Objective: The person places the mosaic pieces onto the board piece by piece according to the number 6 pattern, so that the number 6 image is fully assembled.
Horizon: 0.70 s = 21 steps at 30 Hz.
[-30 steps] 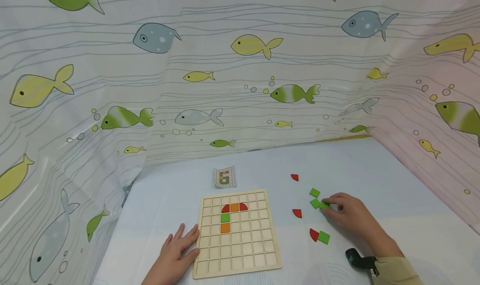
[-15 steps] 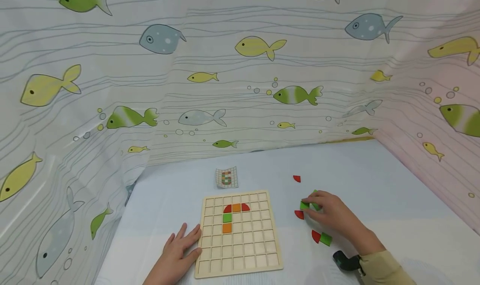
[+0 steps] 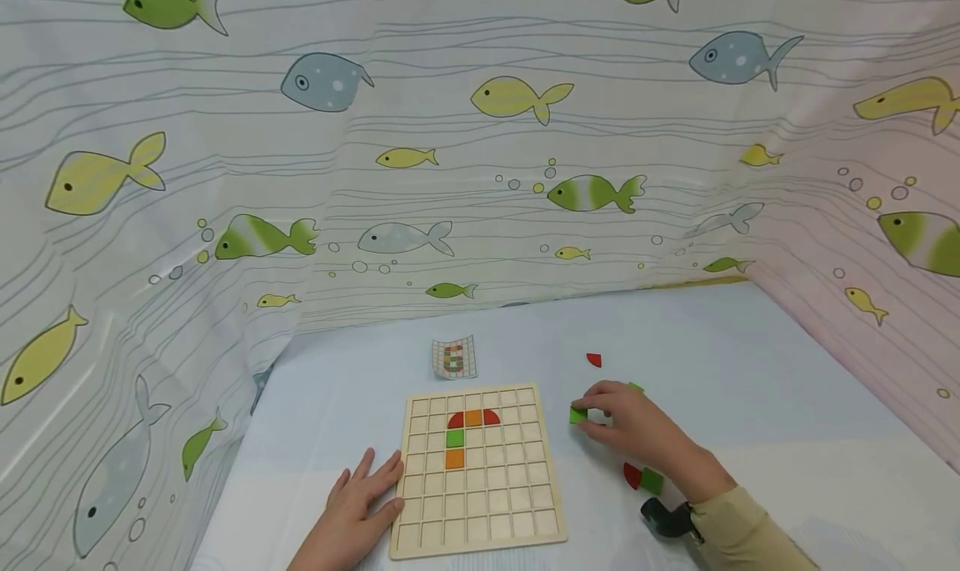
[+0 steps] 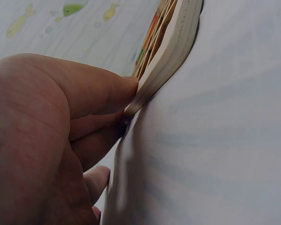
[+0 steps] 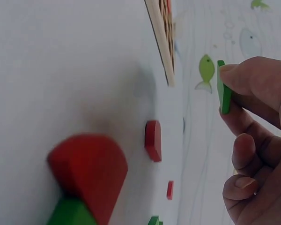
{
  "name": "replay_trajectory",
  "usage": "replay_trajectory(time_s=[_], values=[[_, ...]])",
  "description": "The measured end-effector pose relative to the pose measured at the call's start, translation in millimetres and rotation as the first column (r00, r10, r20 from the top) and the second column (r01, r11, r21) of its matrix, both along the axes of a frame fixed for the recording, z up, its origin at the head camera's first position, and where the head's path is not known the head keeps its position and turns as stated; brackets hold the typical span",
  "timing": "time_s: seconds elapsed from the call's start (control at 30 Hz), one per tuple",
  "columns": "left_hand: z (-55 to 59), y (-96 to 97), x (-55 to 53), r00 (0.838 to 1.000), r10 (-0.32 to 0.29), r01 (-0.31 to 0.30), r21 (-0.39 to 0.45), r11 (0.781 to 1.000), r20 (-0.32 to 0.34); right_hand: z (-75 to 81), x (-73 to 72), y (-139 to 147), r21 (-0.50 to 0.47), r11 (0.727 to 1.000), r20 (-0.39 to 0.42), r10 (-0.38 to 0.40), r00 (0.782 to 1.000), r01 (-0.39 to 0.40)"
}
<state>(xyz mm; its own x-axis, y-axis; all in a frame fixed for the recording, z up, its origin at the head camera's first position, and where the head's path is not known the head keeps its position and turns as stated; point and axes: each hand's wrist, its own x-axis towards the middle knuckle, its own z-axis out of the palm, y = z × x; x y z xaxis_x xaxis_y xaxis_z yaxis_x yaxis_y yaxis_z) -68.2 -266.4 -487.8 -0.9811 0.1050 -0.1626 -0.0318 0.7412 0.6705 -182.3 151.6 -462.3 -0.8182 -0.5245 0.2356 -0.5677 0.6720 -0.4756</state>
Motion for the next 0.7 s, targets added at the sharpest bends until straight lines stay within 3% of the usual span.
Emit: replay_trajectory(time_s=[0.2, 0.7], values=[[-0.1, 0.0, -0.2, 1.000, -0.006, 0.006, -0.007, 1.000, -0.002, 1.6, -2.4, -12.5, -0.031, 0.997, -0.005, 0.074, 0.997, -0.075], [1.7, -0.4, 1.2, 1.000, -0.015, 0.015, 0.004, 1.000, -0.018, 5.7, -0.5, -50.5, 0.035, 0.987, -0.055, 0.157, 0.986, -0.155]])
